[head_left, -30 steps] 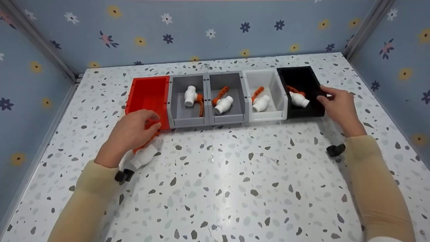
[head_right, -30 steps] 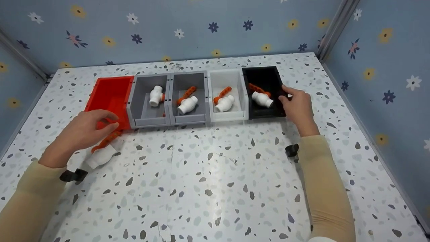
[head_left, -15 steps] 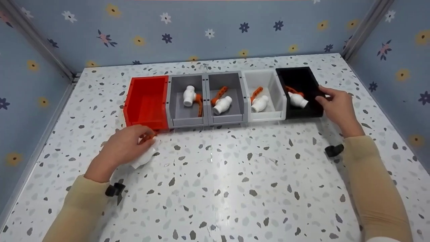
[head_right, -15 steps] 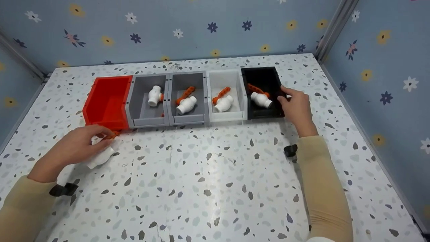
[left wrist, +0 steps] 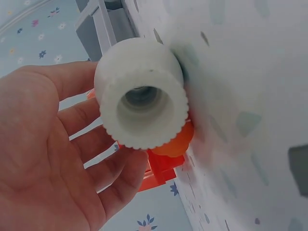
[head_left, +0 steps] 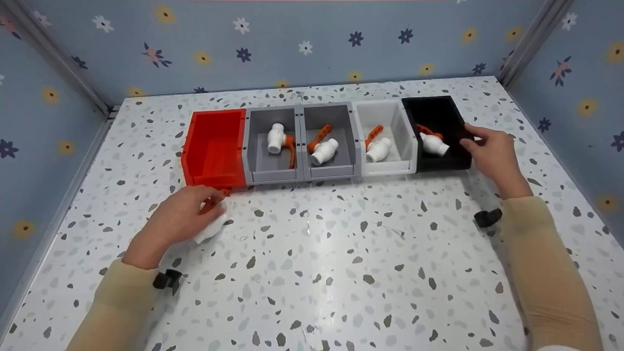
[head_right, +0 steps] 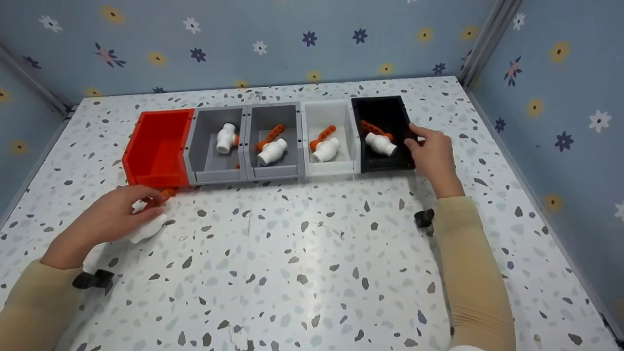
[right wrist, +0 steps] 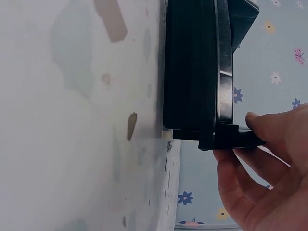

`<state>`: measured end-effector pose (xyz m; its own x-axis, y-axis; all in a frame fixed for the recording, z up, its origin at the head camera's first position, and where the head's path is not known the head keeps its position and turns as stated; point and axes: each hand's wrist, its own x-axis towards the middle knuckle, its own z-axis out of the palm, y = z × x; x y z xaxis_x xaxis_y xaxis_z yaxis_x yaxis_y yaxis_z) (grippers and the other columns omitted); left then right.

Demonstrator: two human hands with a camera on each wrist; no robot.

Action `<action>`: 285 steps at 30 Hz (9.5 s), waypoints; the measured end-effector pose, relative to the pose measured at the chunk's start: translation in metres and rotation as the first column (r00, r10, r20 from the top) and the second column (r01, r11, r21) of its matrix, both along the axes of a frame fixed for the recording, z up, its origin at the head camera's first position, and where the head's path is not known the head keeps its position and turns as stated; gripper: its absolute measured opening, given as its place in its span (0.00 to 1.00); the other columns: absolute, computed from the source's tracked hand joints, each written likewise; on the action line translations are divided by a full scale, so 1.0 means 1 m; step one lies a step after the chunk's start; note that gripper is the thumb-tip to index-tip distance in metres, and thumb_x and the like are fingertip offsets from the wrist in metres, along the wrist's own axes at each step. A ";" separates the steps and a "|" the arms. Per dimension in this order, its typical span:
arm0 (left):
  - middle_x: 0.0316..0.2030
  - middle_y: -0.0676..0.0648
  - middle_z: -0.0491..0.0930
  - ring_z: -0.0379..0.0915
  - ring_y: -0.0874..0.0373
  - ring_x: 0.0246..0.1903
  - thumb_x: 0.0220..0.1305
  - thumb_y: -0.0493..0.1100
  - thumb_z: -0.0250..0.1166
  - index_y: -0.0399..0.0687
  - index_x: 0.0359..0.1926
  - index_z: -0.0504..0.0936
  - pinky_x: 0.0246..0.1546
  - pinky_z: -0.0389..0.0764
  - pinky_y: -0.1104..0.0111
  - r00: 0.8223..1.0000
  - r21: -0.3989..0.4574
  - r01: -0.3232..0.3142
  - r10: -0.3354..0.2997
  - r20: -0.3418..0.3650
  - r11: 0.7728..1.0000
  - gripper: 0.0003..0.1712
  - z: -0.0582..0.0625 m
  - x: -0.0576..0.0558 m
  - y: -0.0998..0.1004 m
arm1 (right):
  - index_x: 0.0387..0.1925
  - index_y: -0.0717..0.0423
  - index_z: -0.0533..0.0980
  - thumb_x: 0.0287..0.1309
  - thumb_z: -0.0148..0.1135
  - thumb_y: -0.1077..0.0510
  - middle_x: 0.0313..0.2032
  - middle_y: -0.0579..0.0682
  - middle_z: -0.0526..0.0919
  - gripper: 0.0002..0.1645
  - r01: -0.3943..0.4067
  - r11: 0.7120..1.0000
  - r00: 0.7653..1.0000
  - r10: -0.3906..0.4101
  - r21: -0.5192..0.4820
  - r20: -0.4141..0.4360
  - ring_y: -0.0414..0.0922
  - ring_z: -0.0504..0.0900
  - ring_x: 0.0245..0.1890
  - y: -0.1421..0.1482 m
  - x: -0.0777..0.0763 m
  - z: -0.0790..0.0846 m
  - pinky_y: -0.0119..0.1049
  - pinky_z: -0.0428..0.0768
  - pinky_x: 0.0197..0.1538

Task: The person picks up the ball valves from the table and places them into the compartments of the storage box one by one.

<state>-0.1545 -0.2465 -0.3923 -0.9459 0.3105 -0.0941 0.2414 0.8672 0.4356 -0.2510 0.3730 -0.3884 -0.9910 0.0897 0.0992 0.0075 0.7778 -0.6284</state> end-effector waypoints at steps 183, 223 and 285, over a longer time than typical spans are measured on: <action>0.61 0.37 0.72 0.66 0.38 0.61 0.60 0.37 0.69 0.42 0.62 0.77 0.57 0.72 0.41 0.989 0.004 -0.067 0.067 -0.129 0.998 0.28 0.043 -0.039 0.015 | 0.72 0.43 0.67 0.70 0.57 0.45 0.68 0.56 0.70 0.31 0.001 1.000 1.000 -0.001 -0.028 0.025 0.51 0.78 0.53 0.001 0.001 -0.002 0.24 0.72 0.31; 0.67 0.37 0.66 0.58 0.37 0.68 0.63 0.41 0.68 0.46 0.70 0.71 0.58 0.72 0.42 0.965 0.002 -0.250 0.250 -0.078 0.968 0.34 0.032 -0.089 0.019 | 0.70 0.44 0.69 0.69 0.59 0.45 0.66 0.57 0.72 0.30 0.011 1.000 1.000 -0.012 -0.015 -0.013 0.50 0.78 0.49 0.003 0.000 -0.002 0.23 0.71 0.30; 0.63 0.35 0.72 0.65 0.37 0.63 0.69 0.43 0.58 0.41 0.64 0.76 0.63 0.66 0.42 0.979 -0.094 -0.180 0.169 -0.110 0.979 0.24 0.002 -0.106 0.028 | 0.71 0.51 0.67 0.72 0.53 0.45 0.63 0.62 0.75 0.31 -0.030 0.999 1.000 0.030 0.044 0.004 0.58 0.76 0.56 0.003 -0.010 0.003 0.37 0.74 0.44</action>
<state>-0.2608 -0.2188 -0.3898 -0.9909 0.1334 -0.0180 0.1205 0.9388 0.3226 -0.2612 0.3758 -0.3851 -0.9935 0.0555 0.0995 -0.0145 0.8048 -0.5933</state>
